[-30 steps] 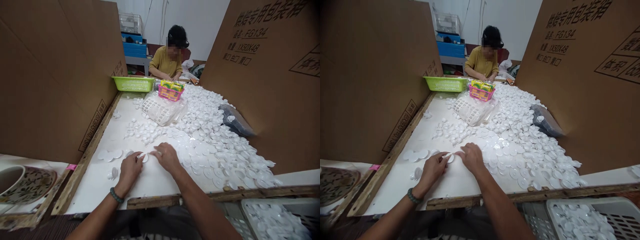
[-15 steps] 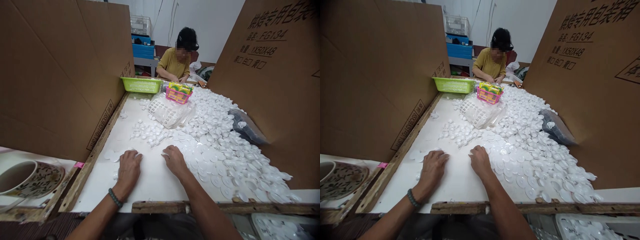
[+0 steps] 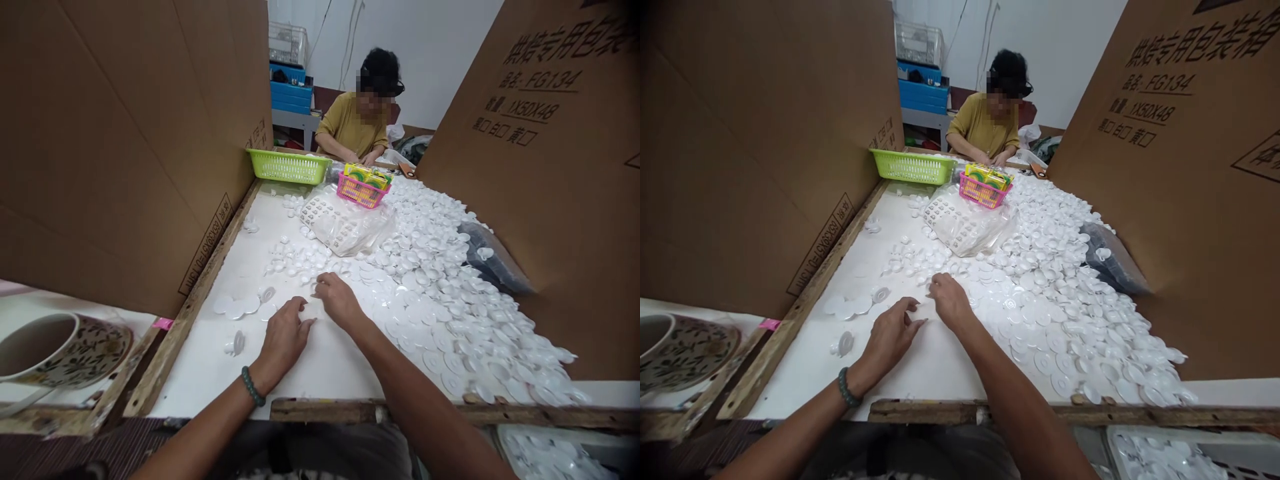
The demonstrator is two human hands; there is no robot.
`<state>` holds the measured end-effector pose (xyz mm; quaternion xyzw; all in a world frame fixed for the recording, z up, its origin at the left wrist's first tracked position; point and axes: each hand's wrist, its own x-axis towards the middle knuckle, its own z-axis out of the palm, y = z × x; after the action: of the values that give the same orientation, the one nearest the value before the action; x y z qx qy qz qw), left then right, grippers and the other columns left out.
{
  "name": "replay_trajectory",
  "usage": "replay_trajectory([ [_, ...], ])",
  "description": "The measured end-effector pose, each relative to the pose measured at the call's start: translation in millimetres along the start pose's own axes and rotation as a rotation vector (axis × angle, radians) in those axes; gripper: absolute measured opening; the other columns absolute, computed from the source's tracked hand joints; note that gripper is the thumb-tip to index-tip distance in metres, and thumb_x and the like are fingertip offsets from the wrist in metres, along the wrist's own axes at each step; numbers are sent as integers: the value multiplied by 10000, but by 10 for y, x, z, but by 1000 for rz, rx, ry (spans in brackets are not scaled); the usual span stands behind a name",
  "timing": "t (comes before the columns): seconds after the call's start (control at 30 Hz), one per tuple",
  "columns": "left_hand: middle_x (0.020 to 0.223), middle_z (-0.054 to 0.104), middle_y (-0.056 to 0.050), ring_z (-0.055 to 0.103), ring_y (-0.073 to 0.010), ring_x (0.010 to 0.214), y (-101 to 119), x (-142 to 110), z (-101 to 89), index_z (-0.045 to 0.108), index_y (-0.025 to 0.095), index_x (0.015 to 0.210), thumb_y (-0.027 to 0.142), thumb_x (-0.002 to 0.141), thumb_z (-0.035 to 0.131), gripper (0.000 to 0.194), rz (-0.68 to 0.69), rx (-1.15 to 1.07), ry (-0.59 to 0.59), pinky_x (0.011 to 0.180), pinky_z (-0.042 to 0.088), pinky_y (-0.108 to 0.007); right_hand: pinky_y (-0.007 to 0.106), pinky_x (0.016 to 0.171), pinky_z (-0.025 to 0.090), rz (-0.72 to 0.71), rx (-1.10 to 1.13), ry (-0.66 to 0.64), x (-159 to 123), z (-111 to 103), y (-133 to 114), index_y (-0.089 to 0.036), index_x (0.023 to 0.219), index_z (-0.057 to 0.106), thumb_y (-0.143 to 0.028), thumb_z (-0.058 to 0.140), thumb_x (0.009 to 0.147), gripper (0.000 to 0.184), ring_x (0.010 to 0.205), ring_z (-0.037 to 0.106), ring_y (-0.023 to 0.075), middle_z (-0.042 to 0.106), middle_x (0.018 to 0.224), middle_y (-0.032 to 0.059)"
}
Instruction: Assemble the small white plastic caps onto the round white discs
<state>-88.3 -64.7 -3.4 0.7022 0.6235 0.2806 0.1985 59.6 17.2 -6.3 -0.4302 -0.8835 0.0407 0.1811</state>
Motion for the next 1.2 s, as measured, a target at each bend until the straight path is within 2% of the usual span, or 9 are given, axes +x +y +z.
replay_trajectory([
  [0.13,894,602,-45,573,-208,833,66,103,94,494,192,1001,258,787,555,232,54,-28,-33,709,443,-322,254,678,425,236,213,177,-232,-103,162,-169,735,606,-181,476,860,180,799,535,139,567,911,47],
  [0.23,944,590,-53,547,-205,857,127,200,205,497,192,1041,242,775,574,281,153,-36,-70,745,434,-333,258,680,435,306,254,172,-440,-171,205,-176,728,602,-183,457,858,195,761,549,128,557,915,37],
  [0.43,848,589,-38,527,-200,826,118,243,349,531,192,950,194,794,531,156,152,10,-69,703,432,-320,244,643,446,249,179,81,-551,-45,234,-194,860,611,-156,466,837,152,757,544,130,543,948,32],
  [0.57,951,593,-57,525,-207,882,10,197,350,519,186,1023,230,792,543,237,147,5,26,758,442,-345,255,632,437,255,126,129,-509,-41,254,-189,772,613,-154,443,850,190,798,519,152,546,941,45],
  [0.7,1021,589,-67,510,-226,937,-40,183,355,506,180,1080,276,795,557,305,158,2,68,813,438,-374,265,642,426,226,87,80,-511,-80,235,-181,753,598,-182,445,867,191,849,520,169,555,979,62],
  [0.83,982,592,-66,520,-222,914,-38,181,367,518,184,1065,289,811,540,276,122,-29,55,784,452,-364,252,673,442,215,145,55,-516,-83,199,-189,813,606,-208,509,845,104,829,541,151,562,1006,47],
  [0.93,967,589,-59,530,-212,904,-48,172,384,507,199,1084,283,802,552,297,98,-75,71,765,462,-352,240,668,455,222,245,119,-506,-67,137,-197,830,632,-192,468,865,168,771,560,123,571,1003,38],
  [1.03,975,594,-54,540,-201,886,-60,170,400,455,206,1153,256,787,572,387,77,-119,77,758,467,-347,235,654,461,157,280,115,-483,-42,52,-193,822,654,-168,446,871,216,765,575,123,591,980,48],
  [1.2,970,613,-57,555,-195,866,-44,186,390,419,204,1178,258,792,572,419,31,-137,70,752,470,-343,249,698,470,30,148,19,-426,-16,-53,-177,779,658,-87,429,846,255,834,580,151,625,956,74],
])
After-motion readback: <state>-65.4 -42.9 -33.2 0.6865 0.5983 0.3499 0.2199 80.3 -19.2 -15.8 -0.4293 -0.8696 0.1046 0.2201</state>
